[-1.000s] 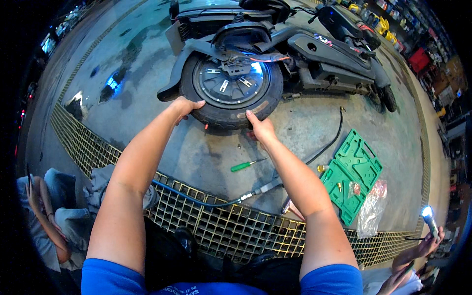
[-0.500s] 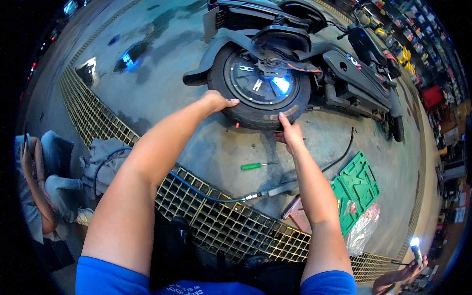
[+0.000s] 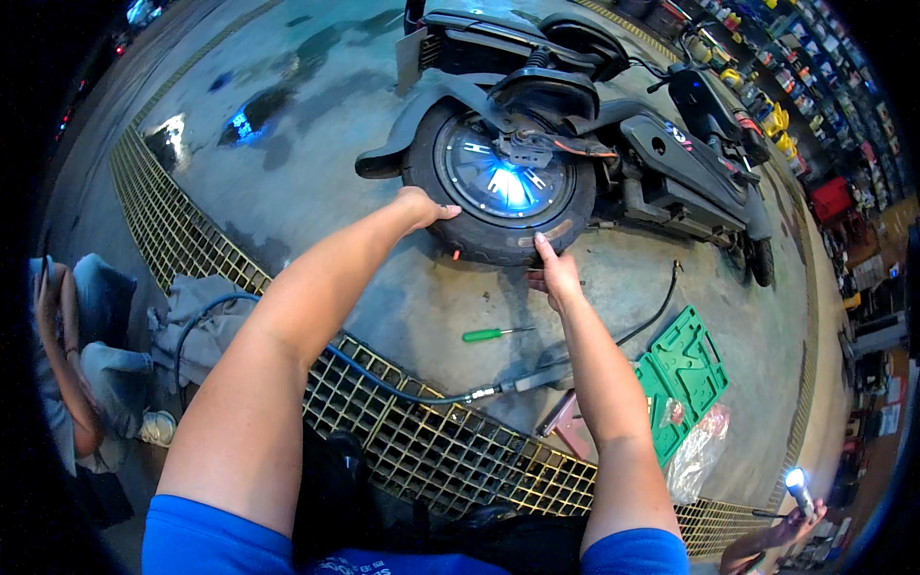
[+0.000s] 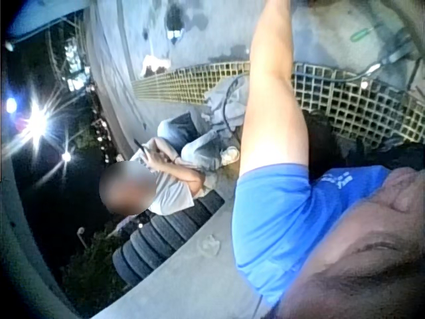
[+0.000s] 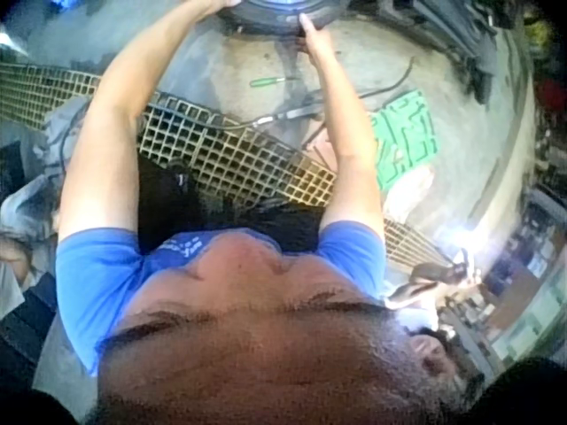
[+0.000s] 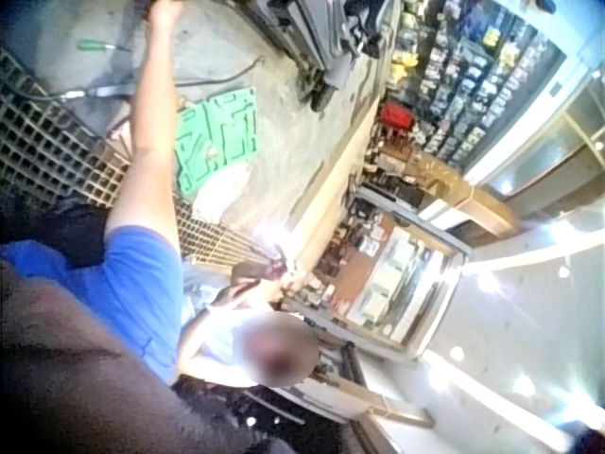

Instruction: The person sits on the floor and works on the rear wheel of a scooter. They use a flashlight to inspect the tire and wheel hub, then use a screwdriver to manipulate a small red valve or plug on the tire. The person repeatedly checks the tire and the wheel hub area.

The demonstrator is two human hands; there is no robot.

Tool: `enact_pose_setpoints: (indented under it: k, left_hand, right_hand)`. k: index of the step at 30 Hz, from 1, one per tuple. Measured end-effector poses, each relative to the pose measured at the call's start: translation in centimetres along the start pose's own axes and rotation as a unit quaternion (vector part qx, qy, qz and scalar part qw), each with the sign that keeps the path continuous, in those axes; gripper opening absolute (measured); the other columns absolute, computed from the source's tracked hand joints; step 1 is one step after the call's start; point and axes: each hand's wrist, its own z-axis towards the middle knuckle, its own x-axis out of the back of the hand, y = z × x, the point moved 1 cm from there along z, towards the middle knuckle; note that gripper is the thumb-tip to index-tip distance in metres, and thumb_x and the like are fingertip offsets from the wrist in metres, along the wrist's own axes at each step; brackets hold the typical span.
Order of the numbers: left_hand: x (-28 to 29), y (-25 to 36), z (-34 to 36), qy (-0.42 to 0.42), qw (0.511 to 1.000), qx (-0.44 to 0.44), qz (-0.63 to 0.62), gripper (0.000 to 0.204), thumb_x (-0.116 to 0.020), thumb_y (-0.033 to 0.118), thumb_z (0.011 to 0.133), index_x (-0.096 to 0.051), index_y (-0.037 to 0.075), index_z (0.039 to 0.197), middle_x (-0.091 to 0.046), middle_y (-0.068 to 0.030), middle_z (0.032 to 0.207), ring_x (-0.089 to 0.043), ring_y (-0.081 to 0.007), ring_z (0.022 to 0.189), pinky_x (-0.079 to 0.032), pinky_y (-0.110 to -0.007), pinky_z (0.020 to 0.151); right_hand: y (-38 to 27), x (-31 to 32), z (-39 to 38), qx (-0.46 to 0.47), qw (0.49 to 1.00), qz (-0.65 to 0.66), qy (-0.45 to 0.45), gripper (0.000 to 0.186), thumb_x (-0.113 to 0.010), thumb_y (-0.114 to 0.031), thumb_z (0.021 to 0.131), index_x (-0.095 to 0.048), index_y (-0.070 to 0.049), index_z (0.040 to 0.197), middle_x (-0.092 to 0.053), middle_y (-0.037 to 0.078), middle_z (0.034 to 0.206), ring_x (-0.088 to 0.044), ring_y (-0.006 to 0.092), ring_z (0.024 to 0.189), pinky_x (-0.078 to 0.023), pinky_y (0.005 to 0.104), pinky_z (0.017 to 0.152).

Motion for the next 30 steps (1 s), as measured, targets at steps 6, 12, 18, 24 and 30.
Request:
enact_pose_setpoints:
  k: [6,12,18,24,30]
  left_hand:
    - [0.4,1.2,-1.4,-0.02,1.0,0.006,-0.016,0.092,-0.083,0.05,0.067,-0.051,-0.013,0.125,-0.056,-0.023,0.129,-0.056,-0.0313,0.118,-0.044,-0.036,0.097]
    - [0.9,2.2,-2.8,-0.014,0.998,0.06,-0.023,0.084,-0.082,0.046,0.07,-0.053,-0.01,0.125,-0.057,-0.0225,0.126,-0.057,-0.0337,0.115,-0.045,-0.044,0.095]
    - [1.1,3.7,-4.2,-0.025,0.996,0.083,-0.021,0.087,-0.08,0.048,0.072,-0.049,-0.01,0.129,-0.055,-0.024,0.128,-0.053,-0.0399,0.117,-0.045,-0.052,0.093]
    - [1.2,3.4,-4.5,-0.013,0.997,0.072,0.004,0.089,-0.079,0.052,0.072,-0.049,-0.014,0.125,-0.057,-0.0262,0.124,-0.057,-0.0399,0.112,-0.048,-0.048,0.088]
    - [0.9,2.6,-3.0,-0.008,0.998,0.065,0.011,0.089,-0.081,0.051,0.07,-0.052,-0.015,0.121,-0.058,-0.0256,0.123,-0.059,-0.0336,0.111,-0.048,-0.042,0.089]
  right_hand:
    - [0.1,0.2,-0.2,0.013,1.0,0.012,-0.018,0.073,-0.064,-0.058,0.083,-0.046,-0.002,0.127,-0.063,0.015,0.105,-0.063,0.0221,0.069,-0.054,0.0336,0.059]
    - [-0.1,-0.3,0.0,0.016,1.0,-0.009,0.008,0.078,-0.066,-0.06,0.079,-0.048,0.003,0.121,-0.064,0.015,0.102,-0.062,0.0214,0.068,-0.051,0.0325,0.059]
    - [0.5,0.2,0.5,0.029,0.999,0.01,0.022,0.066,-0.068,-0.053,0.081,-0.055,0.002,0.114,-0.065,0.013,0.092,-0.061,0.0202,0.062,-0.048,0.0322,0.051]
    - [-0.6,-0.1,-1.2,0.022,0.999,0.022,-0.007,0.071,-0.065,-0.057,0.082,-0.049,0.001,0.12,-0.065,0.014,0.1,-0.064,0.0216,0.069,-0.051,0.0319,0.057]
    - [-0.1,-0.3,-0.5,-0.017,0.999,0.05,-0.002,0.067,-0.067,-0.055,0.081,-0.051,-0.003,0.12,-0.063,0.012,0.105,-0.063,0.0224,0.074,-0.051,0.0344,0.059]
